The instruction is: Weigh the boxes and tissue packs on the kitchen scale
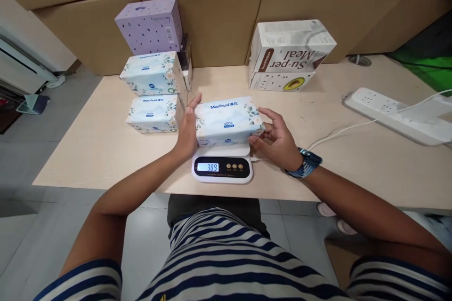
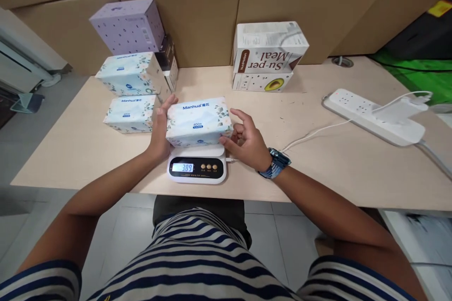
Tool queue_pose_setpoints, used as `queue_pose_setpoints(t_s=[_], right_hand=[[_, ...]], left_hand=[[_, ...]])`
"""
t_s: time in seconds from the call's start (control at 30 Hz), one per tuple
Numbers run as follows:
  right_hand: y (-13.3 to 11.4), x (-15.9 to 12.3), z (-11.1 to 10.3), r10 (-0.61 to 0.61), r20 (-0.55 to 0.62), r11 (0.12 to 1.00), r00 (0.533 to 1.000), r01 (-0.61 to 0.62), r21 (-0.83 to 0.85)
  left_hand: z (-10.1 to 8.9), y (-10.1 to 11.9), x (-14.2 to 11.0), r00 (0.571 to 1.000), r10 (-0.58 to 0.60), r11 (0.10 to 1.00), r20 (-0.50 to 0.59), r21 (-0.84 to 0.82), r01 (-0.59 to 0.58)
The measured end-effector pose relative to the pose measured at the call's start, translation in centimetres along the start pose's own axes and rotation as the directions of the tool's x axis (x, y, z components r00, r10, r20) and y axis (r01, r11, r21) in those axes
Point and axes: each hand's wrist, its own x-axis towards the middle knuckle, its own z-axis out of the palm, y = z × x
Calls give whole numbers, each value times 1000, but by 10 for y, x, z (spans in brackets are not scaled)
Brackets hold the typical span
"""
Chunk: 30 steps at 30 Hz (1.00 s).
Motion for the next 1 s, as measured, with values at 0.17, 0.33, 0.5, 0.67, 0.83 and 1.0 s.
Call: queue_pose_setpoints(t_s=[0.17, 0.33, 0.5, 0.67, 0.83, 1.0], right_hand=[[1, -11, -3, 86, 133, 995, 987, -92, 37], [7, -13, -2, 60, 38, 998, 997, -61, 12], [11, -13, -4, 21, 2, 999, 1000, -21, -31], [7, -13, -5, -11, -1, 998, 1000, 11, -68], [6, -13, -7, -23, 1, 995, 1000, 23, -100], [9, -12, -9, -41, 0, 993, 999, 41, -114]], left_hand=[[2, -2, 10, 976, -56, 977, 211, -191, 98], [1, -7, 25, 962, -29, 981, 273, -176, 79], [-1, -12, 19, 962, -7, 977, 274, -203, 65], [1, -14, 13, 946, -116, 942, 302, -270, 202], [6, -9, 12, 933, -152, 907, 326, -329, 263], [5, -13, 10, 911, -135, 895, 389, -346, 281]])
